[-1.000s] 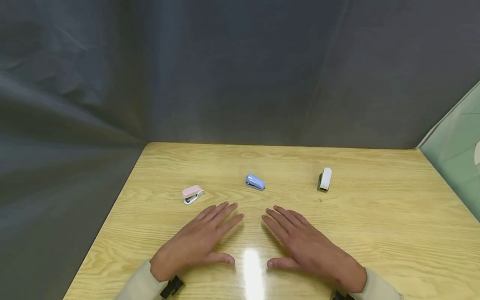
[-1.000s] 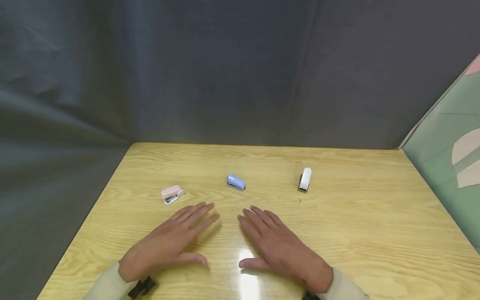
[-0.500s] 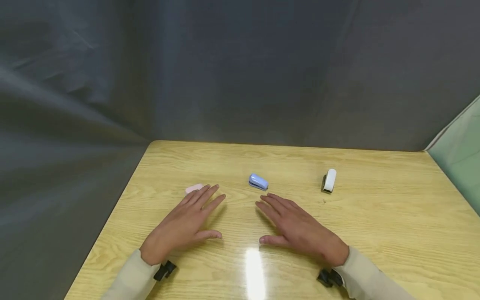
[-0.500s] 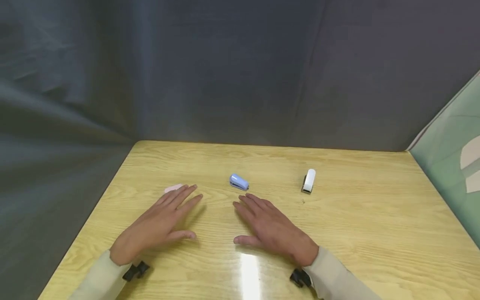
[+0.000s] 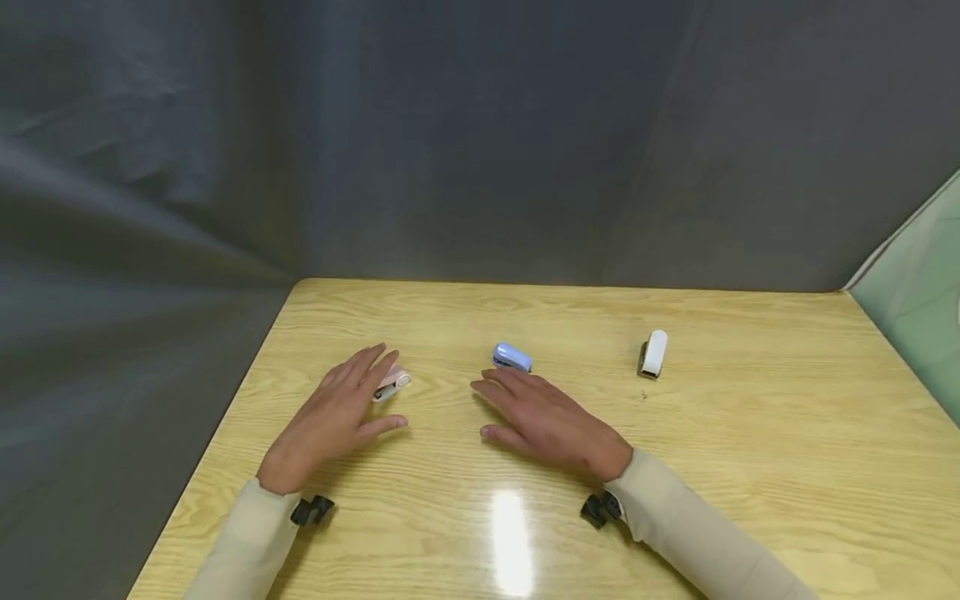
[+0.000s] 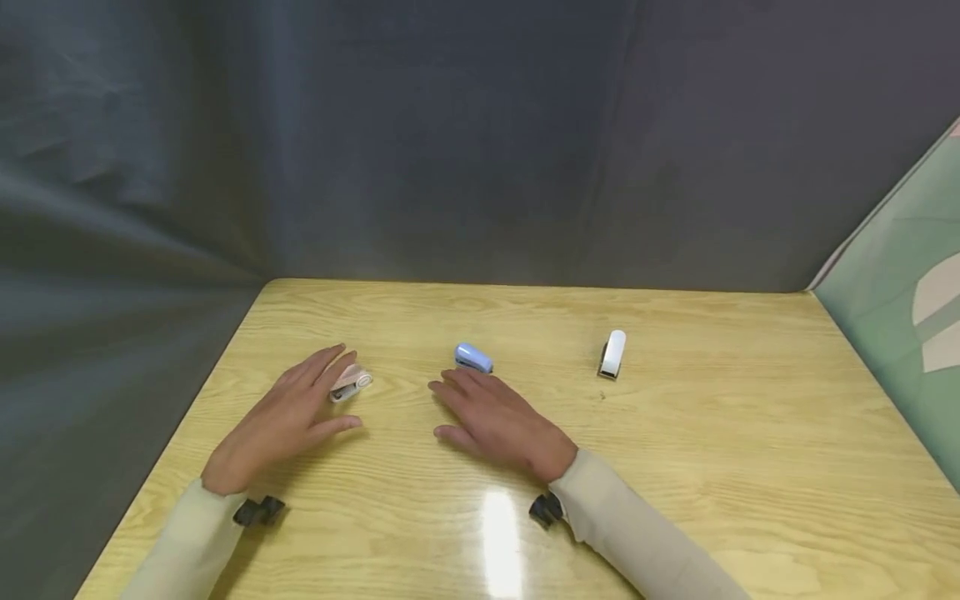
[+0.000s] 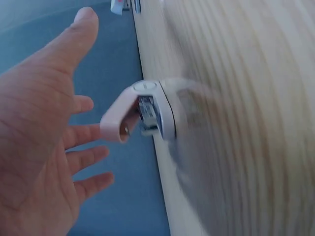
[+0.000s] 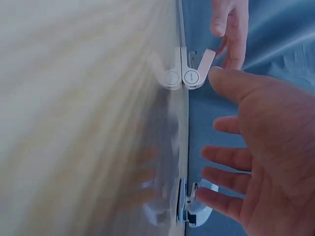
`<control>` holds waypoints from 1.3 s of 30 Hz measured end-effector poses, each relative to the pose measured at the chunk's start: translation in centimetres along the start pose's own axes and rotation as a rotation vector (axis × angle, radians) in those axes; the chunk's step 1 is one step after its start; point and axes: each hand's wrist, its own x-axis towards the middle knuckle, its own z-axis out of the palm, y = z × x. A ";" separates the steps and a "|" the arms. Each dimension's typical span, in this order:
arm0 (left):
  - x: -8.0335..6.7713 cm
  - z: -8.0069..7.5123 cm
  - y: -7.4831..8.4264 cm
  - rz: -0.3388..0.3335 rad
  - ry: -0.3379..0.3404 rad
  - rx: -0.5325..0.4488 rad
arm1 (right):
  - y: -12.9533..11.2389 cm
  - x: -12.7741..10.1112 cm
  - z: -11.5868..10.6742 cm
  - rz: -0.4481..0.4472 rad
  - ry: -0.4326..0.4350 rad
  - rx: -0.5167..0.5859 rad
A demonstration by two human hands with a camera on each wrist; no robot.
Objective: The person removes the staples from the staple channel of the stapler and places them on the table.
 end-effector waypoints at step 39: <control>1.2 0.7 -2.0 -0.330 -0.066 -0.242 | 0.5 13.1 3.3 0.187 -0.162 0.321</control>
